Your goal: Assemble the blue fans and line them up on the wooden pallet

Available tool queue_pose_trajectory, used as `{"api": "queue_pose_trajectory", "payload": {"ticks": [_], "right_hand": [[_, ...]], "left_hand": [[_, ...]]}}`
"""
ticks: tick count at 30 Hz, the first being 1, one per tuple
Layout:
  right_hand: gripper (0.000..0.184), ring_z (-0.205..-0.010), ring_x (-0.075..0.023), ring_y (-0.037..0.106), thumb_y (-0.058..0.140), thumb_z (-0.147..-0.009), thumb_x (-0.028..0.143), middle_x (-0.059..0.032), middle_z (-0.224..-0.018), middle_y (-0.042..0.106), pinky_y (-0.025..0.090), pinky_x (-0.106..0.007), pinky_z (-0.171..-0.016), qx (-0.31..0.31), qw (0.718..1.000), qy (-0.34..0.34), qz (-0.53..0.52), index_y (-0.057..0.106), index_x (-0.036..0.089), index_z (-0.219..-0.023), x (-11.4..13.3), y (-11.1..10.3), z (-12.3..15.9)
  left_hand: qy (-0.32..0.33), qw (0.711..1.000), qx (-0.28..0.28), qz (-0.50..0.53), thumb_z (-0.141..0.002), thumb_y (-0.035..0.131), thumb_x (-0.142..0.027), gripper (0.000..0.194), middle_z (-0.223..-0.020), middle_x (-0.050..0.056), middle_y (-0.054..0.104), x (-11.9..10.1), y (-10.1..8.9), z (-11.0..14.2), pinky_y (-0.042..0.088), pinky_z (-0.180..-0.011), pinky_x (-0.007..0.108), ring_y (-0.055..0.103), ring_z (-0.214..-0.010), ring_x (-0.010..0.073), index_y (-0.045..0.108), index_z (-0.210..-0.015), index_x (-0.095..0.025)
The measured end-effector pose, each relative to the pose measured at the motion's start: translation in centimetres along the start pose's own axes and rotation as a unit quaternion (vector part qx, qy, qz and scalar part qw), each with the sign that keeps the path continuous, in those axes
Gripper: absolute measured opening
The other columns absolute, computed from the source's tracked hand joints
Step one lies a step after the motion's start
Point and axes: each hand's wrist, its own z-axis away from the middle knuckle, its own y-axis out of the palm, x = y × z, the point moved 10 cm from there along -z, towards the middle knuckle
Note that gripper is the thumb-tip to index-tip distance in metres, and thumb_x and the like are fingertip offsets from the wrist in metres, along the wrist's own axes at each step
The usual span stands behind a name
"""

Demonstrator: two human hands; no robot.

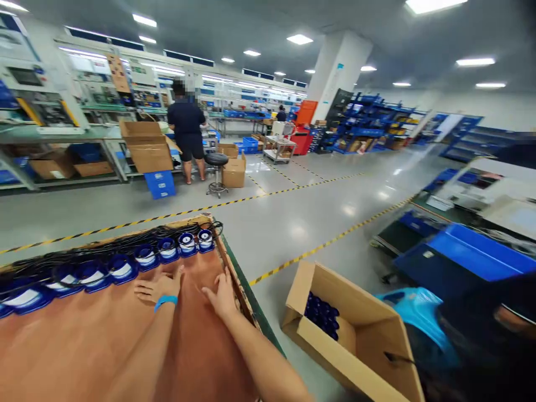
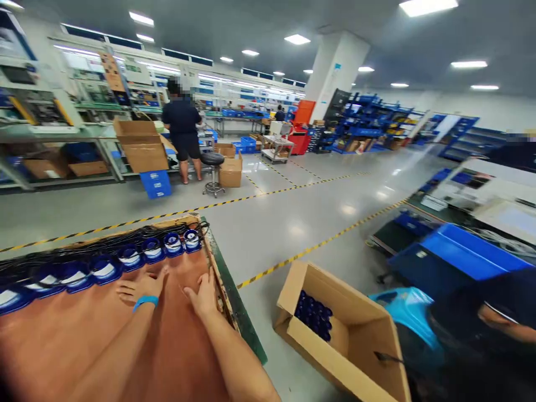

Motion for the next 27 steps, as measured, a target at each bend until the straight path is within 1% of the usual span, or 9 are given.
{"api": "queue_pose_trajectory", "payload": {"ticks": [3, 6, 10, 14, 16, 18, 22, 24, 27], "right_hand": [[0.039, -0.149, -0.0343, 0.029, 0.084, -0.072, 0.033, -0.0232, -0.163, 0.02, 0.031, -0.043, -0.117, 0.0, 0.998, -0.001, 0.058, 0.054, 0.019, -0.092, 0.5, 3.2, -5.4], [0.052, -0.149, -0.0421, 0.024, 0.085, -0.068, 0.046, -0.0309, -0.162, 0.013, 0.022, -0.05, -0.12, -0.012, 0.993, -0.009, 0.118, 0.058, 0.014, -0.099, 1.2, 5.5, -8.9], [0.073, -0.15, -0.0453, 0.017, 0.077, -0.074, 0.054, -0.0408, -0.155, 0.022, 0.016, -0.055, -0.12, -0.032, 0.983, -0.021, 0.177, 0.057, 0.0, -0.119, 2.1, 7.7, -11.9], [0.082, -0.149, -0.049, 0.016, 0.074, -0.076, 0.054, -0.0456, -0.152, 0.022, 0.014, -0.06, -0.117, -0.036, 0.978, -0.014, 0.207, 0.053, -0.007, -0.125, 1.7, 9.0, -13.8], [0.082, -0.148, -0.0501, 0.016, 0.074, -0.076, 0.055, -0.0468, -0.152, 0.019, 0.014, -0.062, -0.116, -0.03, 0.978, -0.021, 0.204, 0.053, -0.008, -0.124, 1.4, 9.2, -14.2], [0.075, -0.148, -0.05, 0.016, 0.072, -0.077, 0.055, -0.0463, -0.152, 0.019, 0.015, -0.065, -0.114, -0.024, 0.98, -0.042, 0.194, 0.056, -0.004, -0.12, 1.2, 9.2, -13.8], [0.05, -0.149, -0.0467, 0.016, 0.069, -0.081, 0.049, -0.0398, -0.158, 0.014, 0.018, -0.064, -0.114, -0.024, 0.976, -0.102, 0.189, 0.059, 0.008, -0.107, 1.1, 8.8, -11.1], [0.04, -0.15, -0.0456, 0.015, 0.067, -0.083, 0.047, -0.0365, -0.16, 0.014, 0.02, -0.061, -0.115, -0.012, 0.973, -0.127, 0.195, 0.059, 0.012, -0.1, 0.9, 8.9, -9.1], [0.033, -0.15, -0.0449, 0.017, 0.065, -0.084, 0.046, -0.0332, -0.16, 0.018, 0.024, -0.057, -0.115, 0.018, 0.967, -0.154, 0.203, 0.057, 0.015, -0.092, 0.6, 9.4, -6.4]], "left_hand": [[-0.102, 0.995, -0.014, 0.002, -0.073, 0.042, -0.085, 0.088, -0.161, 0.029, 0.02, 3.8, -0.6, -1.3, 0.012, -0.103, 0.084, 0.007, -0.145, 0.0621, 0.065, -0.121, -0.015], [-0.124, 0.992, -0.017, -0.01, -0.073, 0.044, -0.086, 0.091, -0.16, 0.031, 0.021, 5.5, -0.9, -3.2, 0.01, -0.107, 0.08, 0.004, -0.145, 0.0623, 0.066, -0.12, -0.012], [-0.14, 0.988, -0.055, -0.033, -0.072, 0.05, -0.085, 0.085, -0.159, 0.029, 0.027, 5.9, -1.3, -4.9, 0.011, -0.117, 0.069, 0.011, -0.148, 0.0555, 0.069, -0.115, -0.013], [-0.121, 0.992, -0.037, -0.021, -0.075, 0.055, -0.081, 0.088, -0.16, 0.034, 0.021, 5.1, -0.6, -6.1, 0.01, -0.116, 0.07, 0.006, -0.148, 0.0568, 0.065, -0.119, -0.006], [-0.11, 0.993, -0.031, -0.008, -0.076, 0.057, -0.079, 0.091, -0.159, 0.039, 0.014, 5.0, -0.5, -6.1, 0.011, -0.115, 0.07, 0.003, -0.148, 0.0579, 0.062, -0.12, 0.0], [-0.1, 0.995, -0.027, 0.005, -0.073, 0.06, -0.079, 0.086, -0.161, 0.036, 0.012, 5.5, -0.5, -5.7, 0.014, -0.117, 0.067, 0.005, -0.149, 0.0559, 0.064, -0.115, -0.004], [-0.135, 0.987, -0.074, 0.042, -0.076, 0.058, -0.077, 0.068, -0.164, 0.027, 0.017, 9.3, -1.9, -4.3, 0.019, -0.119, 0.061, 0.01, -0.151, 0.0495, 0.067, -0.101, -0.015], [-0.154, 0.983, -0.096, 0.033, -0.082, 0.049, -0.076, 0.069, -0.163, 0.029, 0.019, 11.5, -2.9, -4.1, 0.02, -0.118, 0.062, 0.012, -0.152, 0.048, 0.065, -0.104, -0.013], [-0.14, 0.987, -0.08, 0.002, -0.086, 0.043, -0.074, 0.078, -0.159, 0.038, 0.018, 13.1, -3.6, -5.3, 0.02, -0.118, 0.062, 0.015, -0.151, 0.0475, 0.06, -0.116, -0.004]]}}
